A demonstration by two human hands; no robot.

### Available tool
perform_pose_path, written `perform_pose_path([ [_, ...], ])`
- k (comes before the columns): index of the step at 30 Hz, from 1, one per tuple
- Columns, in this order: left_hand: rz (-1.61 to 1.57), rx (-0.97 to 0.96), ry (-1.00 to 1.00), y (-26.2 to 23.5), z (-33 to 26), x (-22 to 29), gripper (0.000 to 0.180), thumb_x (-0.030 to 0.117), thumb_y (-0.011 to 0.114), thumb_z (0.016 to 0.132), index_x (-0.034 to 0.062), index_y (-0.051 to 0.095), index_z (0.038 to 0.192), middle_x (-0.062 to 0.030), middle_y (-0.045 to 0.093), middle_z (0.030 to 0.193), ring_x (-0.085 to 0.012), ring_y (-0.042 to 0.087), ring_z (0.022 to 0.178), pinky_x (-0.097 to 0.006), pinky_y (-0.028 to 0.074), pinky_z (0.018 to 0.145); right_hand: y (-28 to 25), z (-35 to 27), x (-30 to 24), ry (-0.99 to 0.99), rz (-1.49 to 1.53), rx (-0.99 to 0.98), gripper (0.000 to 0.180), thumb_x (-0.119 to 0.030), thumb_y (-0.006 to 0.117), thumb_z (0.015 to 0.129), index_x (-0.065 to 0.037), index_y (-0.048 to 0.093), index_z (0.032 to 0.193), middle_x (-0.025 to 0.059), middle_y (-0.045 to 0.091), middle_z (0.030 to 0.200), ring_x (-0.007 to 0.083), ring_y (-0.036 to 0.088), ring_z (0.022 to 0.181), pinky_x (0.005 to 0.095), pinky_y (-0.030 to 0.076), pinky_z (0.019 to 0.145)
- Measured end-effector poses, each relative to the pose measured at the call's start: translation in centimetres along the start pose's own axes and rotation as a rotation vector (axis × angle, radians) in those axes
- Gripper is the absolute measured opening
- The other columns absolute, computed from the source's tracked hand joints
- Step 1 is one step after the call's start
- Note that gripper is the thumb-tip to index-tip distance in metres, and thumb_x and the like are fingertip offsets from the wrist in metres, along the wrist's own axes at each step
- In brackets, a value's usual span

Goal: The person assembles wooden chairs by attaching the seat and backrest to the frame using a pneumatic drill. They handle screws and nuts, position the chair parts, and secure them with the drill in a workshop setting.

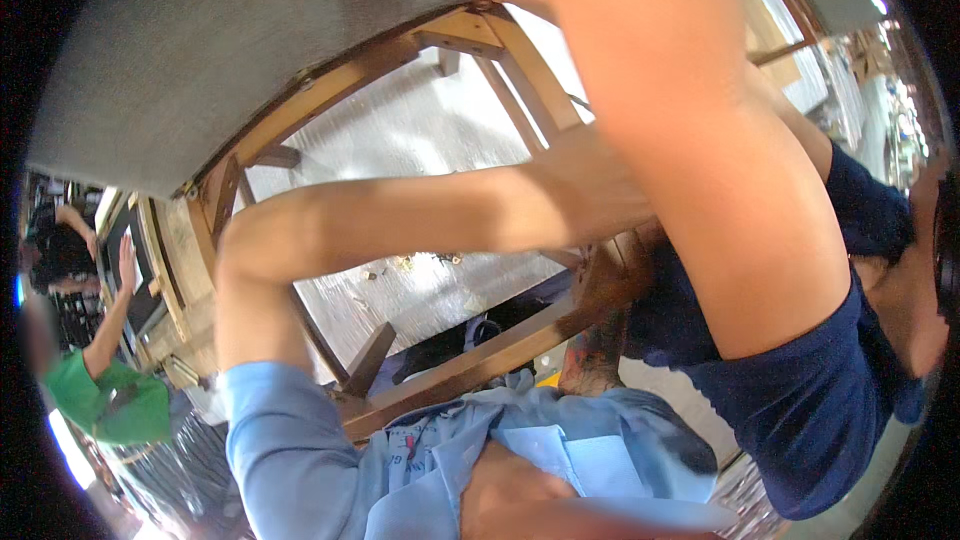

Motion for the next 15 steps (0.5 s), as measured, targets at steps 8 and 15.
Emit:
perform_pose_path([
  [8,-0.196,0.588,-0.26,10.7,9.0,-1.0,0.039,0.016,0.052,0.093,0.0103,0.059,0.131,-0.0114,0.059,0.133,-0.0266,0.057,0.12,-0.04,0.044,0.104,1.3,-1.7,1.4,0.029,-0.01,-0.078,0.06,-0.058,0.043,0.094,-0.008,0.057,0.124,0.0102,0.063,0.122,0.0283,0.058,0.111,0.0404,0.043,0.099],
  [15,-0.363,0.379,-0.199,8.6,6.5,-0.2,0.033,0.035,0.057,0.089,0.0077,0.069,0.105,-0.0167,0.066,0.11,-0.0325,0.067,0.096,-0.05,0.05,0.091,2.1,-2.8,2.6,0.021,-0.033,-0.187,0.06,-0.058,0.043,0.094,-0.008,0.058,0.123,0.0096,0.063,0.122,0.0277,0.058,0.111,0.039,0.043,0.1],
])
Point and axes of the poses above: each hand's wrist, its own z-axis towards the middle knuckle, its own y-axis out of the palm, x = y × z, the point moved 3 cm from there along z, towards the middle knuckle
